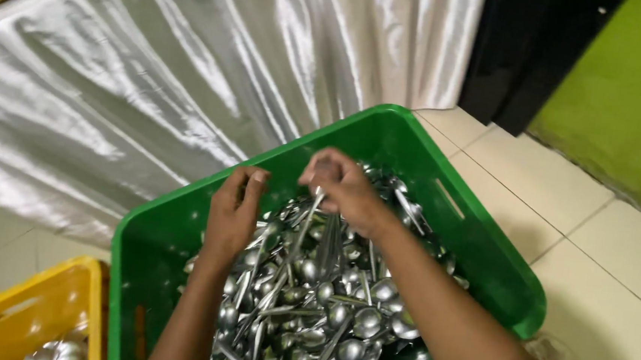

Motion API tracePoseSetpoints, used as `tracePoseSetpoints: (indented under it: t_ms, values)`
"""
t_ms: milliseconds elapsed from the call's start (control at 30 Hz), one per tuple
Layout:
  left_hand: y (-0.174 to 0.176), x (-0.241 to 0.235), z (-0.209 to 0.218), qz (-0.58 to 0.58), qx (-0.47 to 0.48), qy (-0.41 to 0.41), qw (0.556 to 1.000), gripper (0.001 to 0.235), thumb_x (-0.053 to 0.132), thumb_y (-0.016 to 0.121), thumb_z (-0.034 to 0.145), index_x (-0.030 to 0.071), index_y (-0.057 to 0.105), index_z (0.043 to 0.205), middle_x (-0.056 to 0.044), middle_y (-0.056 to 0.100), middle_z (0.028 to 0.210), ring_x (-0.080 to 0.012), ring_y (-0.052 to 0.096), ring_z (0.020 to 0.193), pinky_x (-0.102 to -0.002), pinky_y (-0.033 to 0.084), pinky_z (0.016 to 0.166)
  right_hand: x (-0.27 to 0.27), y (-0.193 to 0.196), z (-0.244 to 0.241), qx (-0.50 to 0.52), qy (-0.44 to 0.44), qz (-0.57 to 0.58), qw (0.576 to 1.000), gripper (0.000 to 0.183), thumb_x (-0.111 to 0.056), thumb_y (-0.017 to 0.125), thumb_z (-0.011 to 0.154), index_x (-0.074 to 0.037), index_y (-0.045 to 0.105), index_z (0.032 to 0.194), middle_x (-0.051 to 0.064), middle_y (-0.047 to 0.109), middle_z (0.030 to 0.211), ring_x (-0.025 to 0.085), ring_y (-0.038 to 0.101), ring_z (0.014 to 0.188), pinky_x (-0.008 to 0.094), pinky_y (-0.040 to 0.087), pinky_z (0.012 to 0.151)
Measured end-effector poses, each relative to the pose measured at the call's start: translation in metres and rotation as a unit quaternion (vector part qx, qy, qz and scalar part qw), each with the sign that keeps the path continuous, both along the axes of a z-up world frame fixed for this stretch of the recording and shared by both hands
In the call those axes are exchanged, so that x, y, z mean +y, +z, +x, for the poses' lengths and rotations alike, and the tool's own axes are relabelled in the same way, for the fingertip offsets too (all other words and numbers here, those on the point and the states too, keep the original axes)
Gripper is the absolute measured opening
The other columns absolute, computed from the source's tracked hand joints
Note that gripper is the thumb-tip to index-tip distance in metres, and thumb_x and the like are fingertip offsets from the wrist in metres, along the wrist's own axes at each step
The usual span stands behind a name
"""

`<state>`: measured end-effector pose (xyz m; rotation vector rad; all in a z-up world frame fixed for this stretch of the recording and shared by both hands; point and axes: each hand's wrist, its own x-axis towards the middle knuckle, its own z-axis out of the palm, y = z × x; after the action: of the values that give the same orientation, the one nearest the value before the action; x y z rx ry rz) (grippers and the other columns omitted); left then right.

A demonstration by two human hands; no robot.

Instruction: The person sits on the floor and sorts mixed metal cutlery from a green bin into a yellow bin. They pick up forks and spoons, separate them by type, and place the sorted items into the yellow container.

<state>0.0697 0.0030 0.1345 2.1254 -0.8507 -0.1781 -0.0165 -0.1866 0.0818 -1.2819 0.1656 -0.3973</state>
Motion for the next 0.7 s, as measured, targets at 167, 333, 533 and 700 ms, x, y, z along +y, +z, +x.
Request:
tracePoseSetpoints:
  t_ms: [167,333,533,700]
  values:
    - [-0.101,-0.050,0.002,0.126,0.059,-0.029,0.990,0.026,0.033,0.058,0.098,0.016,0.070,0.114,-0.018,0.075,0.106,-0.0444,0.069,0.105,-0.057,0.053,0.089,-0.057,0.009,-0.020,-0.055,-0.069,0.241,0.967,0.036,-0.010,0.061,0.089,-0.014,0.058,0.124,0.003,0.060,0.082,0.011,0.051,0.065,0.018,0.034,0.042]
    - [-0.153,-0.111,-0.026,0.333,-0.150,-0.141,0.920,0.044,0.039,0.067,0.091,0.017,0.063,0.129,-0.011,0.065,0.129,-0.0340,0.060,0.125,-0.051,0.052,0.101,-0.101,-0.014,-0.032,-0.126,-0.155,0.509,0.838,0.051,0.007,0.059,0.087,-0.014,0.057,0.133,0.000,0.064,0.101,0.010,0.054,0.074,0.022,0.043,0.064]
    - [-0.212,-0.132,-0.005,0.355,-0.176,-0.163,0.903,0.049,0.036,0.068,0.089,0.017,0.061,0.133,-0.012,0.063,0.132,-0.0352,0.057,0.128,-0.053,0.050,0.102,-0.088,-0.011,-0.027,-0.056,-0.200,0.463,0.862,0.031,0.004,0.064,0.093,-0.018,0.064,0.114,0.000,0.071,0.101,0.008,0.056,0.072,0.018,0.047,0.058]
    - [-0.205,-0.107,0.005,0.374,-0.168,-0.188,0.892,0.047,0.028,0.074,0.080,0.015,0.068,0.124,-0.011,0.065,0.129,-0.0376,0.062,0.120,-0.054,0.049,0.101,-0.073,-0.005,-0.020,-0.018,-0.178,0.384,0.906,0.021,-0.004,0.072,0.091,-0.021,0.065,0.103,-0.006,0.061,0.084,0.003,0.050,0.065,0.012,0.039,0.048]
